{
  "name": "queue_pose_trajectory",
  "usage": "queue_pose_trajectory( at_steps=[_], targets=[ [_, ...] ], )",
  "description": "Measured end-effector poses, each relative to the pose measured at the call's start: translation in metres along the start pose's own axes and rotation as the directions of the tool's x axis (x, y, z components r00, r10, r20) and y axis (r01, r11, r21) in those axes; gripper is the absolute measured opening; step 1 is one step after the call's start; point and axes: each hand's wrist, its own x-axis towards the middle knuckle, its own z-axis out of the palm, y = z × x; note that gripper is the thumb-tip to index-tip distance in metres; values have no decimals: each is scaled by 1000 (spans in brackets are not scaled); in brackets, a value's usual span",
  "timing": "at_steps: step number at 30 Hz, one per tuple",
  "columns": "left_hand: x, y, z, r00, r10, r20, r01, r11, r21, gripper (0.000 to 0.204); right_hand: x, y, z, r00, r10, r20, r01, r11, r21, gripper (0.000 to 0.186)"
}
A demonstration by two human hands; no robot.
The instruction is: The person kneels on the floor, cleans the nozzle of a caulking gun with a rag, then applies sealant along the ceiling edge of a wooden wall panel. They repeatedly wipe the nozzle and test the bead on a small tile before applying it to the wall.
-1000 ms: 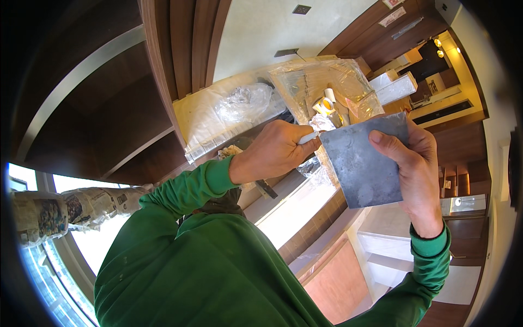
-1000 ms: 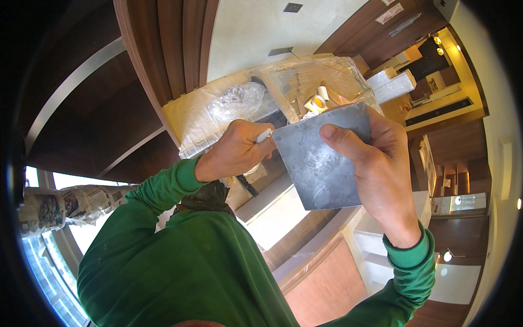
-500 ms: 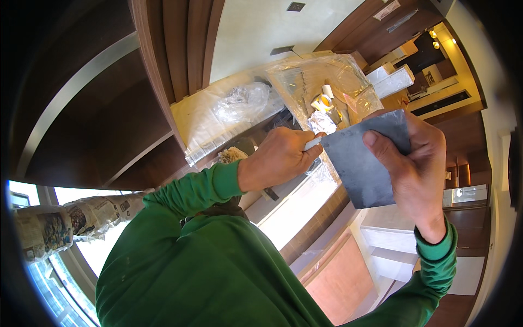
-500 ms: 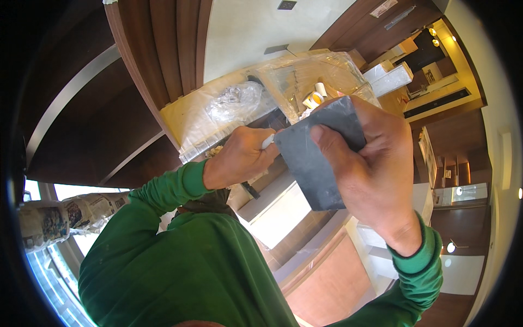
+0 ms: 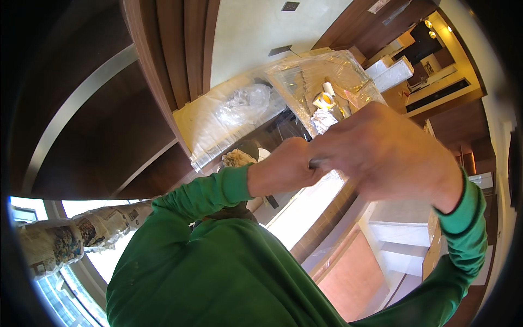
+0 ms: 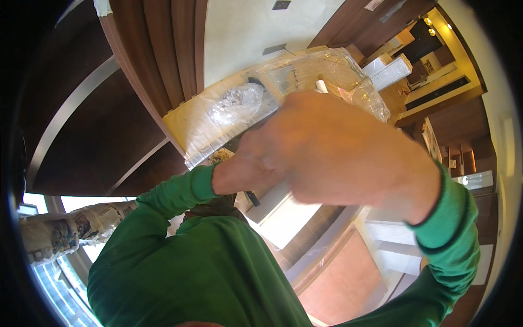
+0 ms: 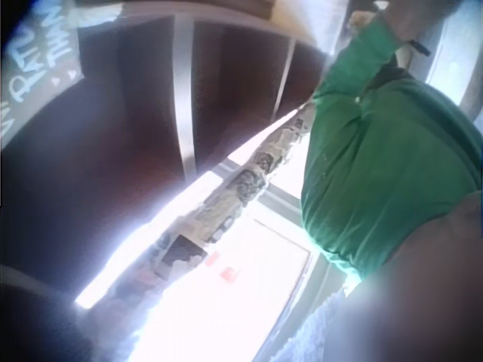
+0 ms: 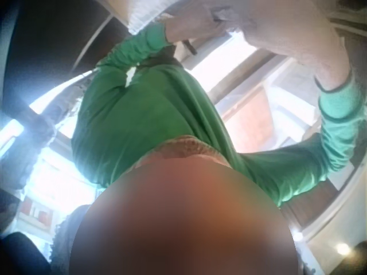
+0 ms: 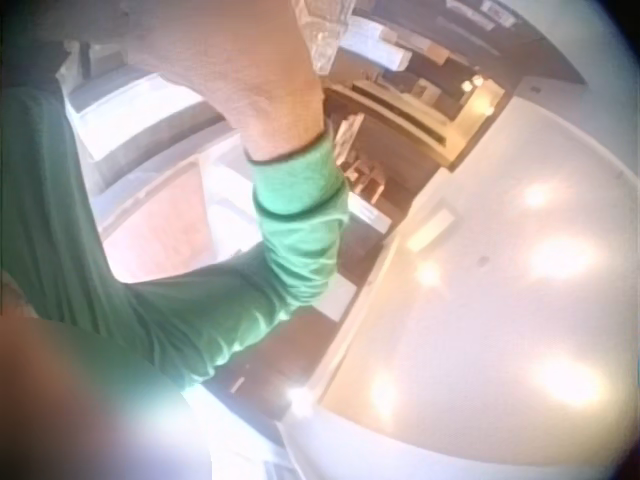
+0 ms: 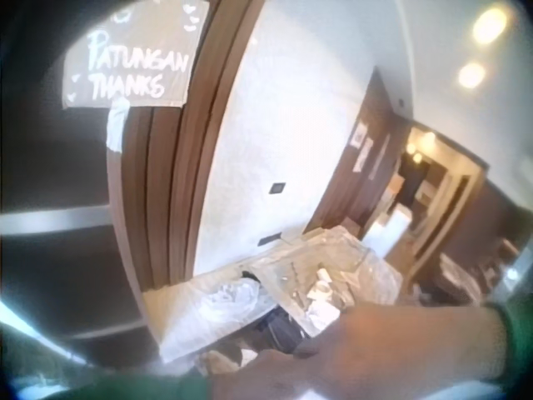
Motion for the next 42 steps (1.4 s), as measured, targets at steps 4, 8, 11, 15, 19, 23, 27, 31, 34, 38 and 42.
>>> queue_pose_trajectory(
  at_steps=[4,8,11,15,19,23,27,31,34,38,42],
  targets=[
    [1,-7,-8,1000,16,-25,-14,997,78,18,-30,-17,-20,989,65,-130,-61,998,36,20],
    [1,-6,-31,969,-238,61,231,968,101,22,-84,-15,-77,882,270,-385,-181,951,251,39],
    [5,-3,-37,961,-262,84,261,965,23,18,-118,-23,-37,552,587,-593,-550,790,270,32],
    [4,1,-37,959,-258,118,279,932,-231,24,-128,-17,42,349,689,-635,-328,725,606,25],
    [-1,1,-34,942,-289,171,330,892,-308,38,-109,-25,114,281,874,-396,1,413,911,19],
    [-4,2,-31,942,-266,206,324,882,-342,41,-92,-33,145,515,847,-132,153,61,986,17],
    [-6,7,-21,937,-274,215,338,868,-365,42,-72,-34,147,804,594,-36,66,-29,997,21],
    [-7,12,-16,941,-269,203,318,909,-269,45,-54,-39,147,828,547,-124,177,-45,983,22],
    [-9,14,-13,945,-259,199,304,920,-249,46,-54,-34,145,815,571,-101,139,-24,990,21],
    [-12,17,-8,931,-279,236,343,890,-299,46,-60,-29,144,834,545,-81,108,-17,994,20],
    [-12,16,-3,934,-262,242,327,899,-291,46,-64,-27,144,828,557,-71,106,-31,994,21]
  ],
)
